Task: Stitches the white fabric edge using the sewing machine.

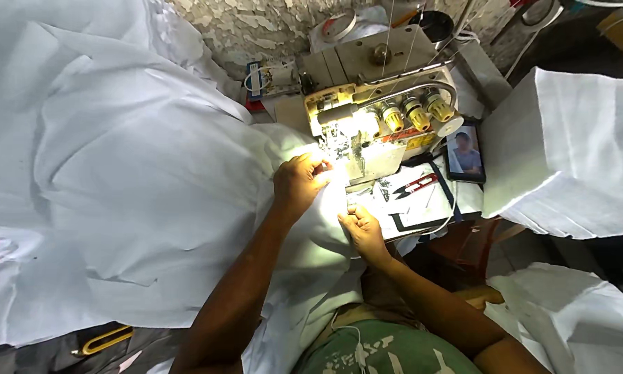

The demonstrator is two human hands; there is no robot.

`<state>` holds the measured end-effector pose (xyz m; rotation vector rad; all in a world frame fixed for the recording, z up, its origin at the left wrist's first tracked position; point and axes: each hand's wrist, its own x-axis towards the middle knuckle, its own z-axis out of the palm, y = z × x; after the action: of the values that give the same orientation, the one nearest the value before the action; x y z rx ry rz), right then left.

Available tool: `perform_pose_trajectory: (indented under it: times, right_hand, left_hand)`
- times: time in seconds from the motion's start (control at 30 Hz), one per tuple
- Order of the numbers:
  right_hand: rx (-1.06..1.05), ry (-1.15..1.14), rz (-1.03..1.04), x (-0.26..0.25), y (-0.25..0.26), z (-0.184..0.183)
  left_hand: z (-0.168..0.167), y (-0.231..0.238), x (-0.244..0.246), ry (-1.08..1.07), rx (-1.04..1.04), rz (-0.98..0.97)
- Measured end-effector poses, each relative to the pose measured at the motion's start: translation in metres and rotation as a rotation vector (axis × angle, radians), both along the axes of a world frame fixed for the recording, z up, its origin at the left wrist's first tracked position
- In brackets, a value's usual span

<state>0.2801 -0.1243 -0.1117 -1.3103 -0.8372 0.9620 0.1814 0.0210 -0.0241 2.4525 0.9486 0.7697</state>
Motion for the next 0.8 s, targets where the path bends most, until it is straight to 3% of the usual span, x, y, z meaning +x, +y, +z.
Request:
perform_pose_trajectory:
  times: [0.17,0.3,0.37,0.53,0.8]
  right_hand:
    - [-0.028,-0.255,-0.021,0.009,0.0,0.004]
    - [0.033,-0.519,-0.114,0.014,-0.001,0.002]
    - [0.038,-0.475,-0.085,0.015,-0.002,0.003]
    - [-0.064,-0.087,0.021,0.017,0.001,0.024]
    - [-0.042,0.005,-0.04,0.019,0.007,0.037]
  left_hand:
    - [-0.006,-0.027,0.006,0.121,0.424,0.002]
    - [-0.022,-0.061,0.008,0.224,0.442,0.095]
    - [-0.027,-0.066,0.008,0.211,0.407,0.122]
    - [-0.029,-0.063,0.017,0.198,0.375,0.199]
    - [-0.031,-0.055,0.021,0.151,0.353,0.264]
